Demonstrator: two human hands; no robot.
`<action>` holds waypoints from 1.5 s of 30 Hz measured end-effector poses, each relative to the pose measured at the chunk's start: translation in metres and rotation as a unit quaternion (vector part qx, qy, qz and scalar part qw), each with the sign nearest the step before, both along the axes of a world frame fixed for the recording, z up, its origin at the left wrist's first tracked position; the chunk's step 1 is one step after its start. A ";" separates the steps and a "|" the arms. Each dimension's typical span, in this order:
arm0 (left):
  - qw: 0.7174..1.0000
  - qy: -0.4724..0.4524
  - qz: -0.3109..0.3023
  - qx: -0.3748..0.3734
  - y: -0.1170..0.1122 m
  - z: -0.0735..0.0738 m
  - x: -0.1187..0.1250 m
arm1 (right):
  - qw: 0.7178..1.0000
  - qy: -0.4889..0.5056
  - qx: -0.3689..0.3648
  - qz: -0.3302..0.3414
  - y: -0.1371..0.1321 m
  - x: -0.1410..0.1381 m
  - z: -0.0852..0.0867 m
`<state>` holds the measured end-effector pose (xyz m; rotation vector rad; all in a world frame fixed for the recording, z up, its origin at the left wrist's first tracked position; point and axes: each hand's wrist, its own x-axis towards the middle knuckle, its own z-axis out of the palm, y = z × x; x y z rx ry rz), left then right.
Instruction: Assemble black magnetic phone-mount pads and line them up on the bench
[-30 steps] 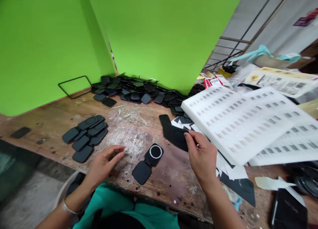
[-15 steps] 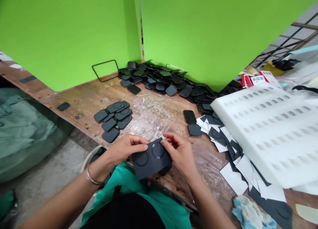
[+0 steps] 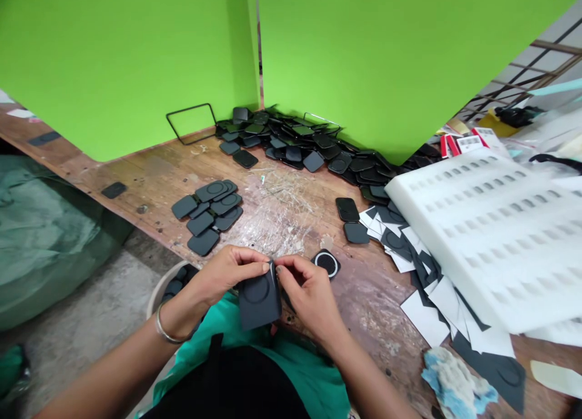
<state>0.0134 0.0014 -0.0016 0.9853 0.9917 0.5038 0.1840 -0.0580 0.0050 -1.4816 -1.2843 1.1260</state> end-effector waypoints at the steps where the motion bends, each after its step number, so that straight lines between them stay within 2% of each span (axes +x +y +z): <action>1: 1.000 0.005 0.000 0.007 -0.001 0.001 0.000 | 1.000 -0.004 0.001 0.001 -0.001 -0.001 0.001; 7: 0.999 0.020 -0.003 0.037 -0.007 0.002 0.005 | 1.000 -0.003 -0.007 -0.017 -0.007 -0.005 0.001; 11: 0.998 0.033 -0.009 0.043 -0.004 -0.001 0.008 | 0.997 -0.046 0.004 -0.058 -0.005 0.003 -0.002; 14: 0.998 0.051 0.016 0.043 0.008 -0.007 0.007 | 0.991 -0.065 0.008 -0.120 -0.002 0.027 -0.005; 20: 0.976 0.149 0.040 0.153 0.048 -0.023 0.000 | 0.966 -0.085 0.013 -0.246 -0.008 0.090 -0.010; 23: 0.956 0.200 0.048 0.210 0.063 -0.027 -0.004 | 0.937 -0.102 0.027 -0.332 -0.020 0.113 -0.009; 25: 0.935 0.232 0.064 0.260 0.066 -0.024 -0.004 | 0.929 -0.092 0.044 -0.356 -0.029 0.122 -0.009; 27: 0.896 0.268 0.089 0.341 0.061 -0.017 0.002 | 0.942 -0.039 0.060 -0.327 -0.037 0.126 -0.010; 29: 0.869 0.281 0.067 0.401 0.048 -0.008 0.013 | 0.966 0.020 0.063 -0.251 -0.043 0.124 -0.011; 30: 0.876 0.268 0.025 0.400 0.040 -0.004 0.020 | 0.976 0.036 0.058 -0.206 -0.045 0.122 -0.011; 31: 0.898 0.239 -0.034 0.368 0.032 -0.001 0.027 | 0.985 0.040 0.051 -0.160 -0.047 0.119 -0.011; 33: 0.946 0.145 -0.161 0.242 0.016 0.002 0.042 | 0.995 0.031 0.040 -0.080 -0.049 0.112 -0.008; 35: 0.968 0.056 -0.218 0.107 0.004 0.000 0.054 | 0.999 0.021 0.035 -0.022 -0.048 0.106 -0.004; 37: 0.983 0.002 -0.182 0.013 -0.003 -0.004 0.062 | 0.999 0.033 0.027 -0.005 -0.047 0.101 -0.003; 39: 0.995 -0.022 -0.100 -0.020 -0.008 -0.008 0.067 | 0.996 0.083 0.008 -0.037 -0.046 0.096 -0.006; 42: 0.999 -0.025 -0.014 0.025 -0.013 -0.013 0.073 | 0.974 0.188 -0.054 -0.118 -0.045 0.086 -0.018; 45: 0.995 0.003 -0.007 0.104 -0.018 -0.018 0.077 | 0.951 0.237 -0.106 -0.165 -0.045 0.074 -0.031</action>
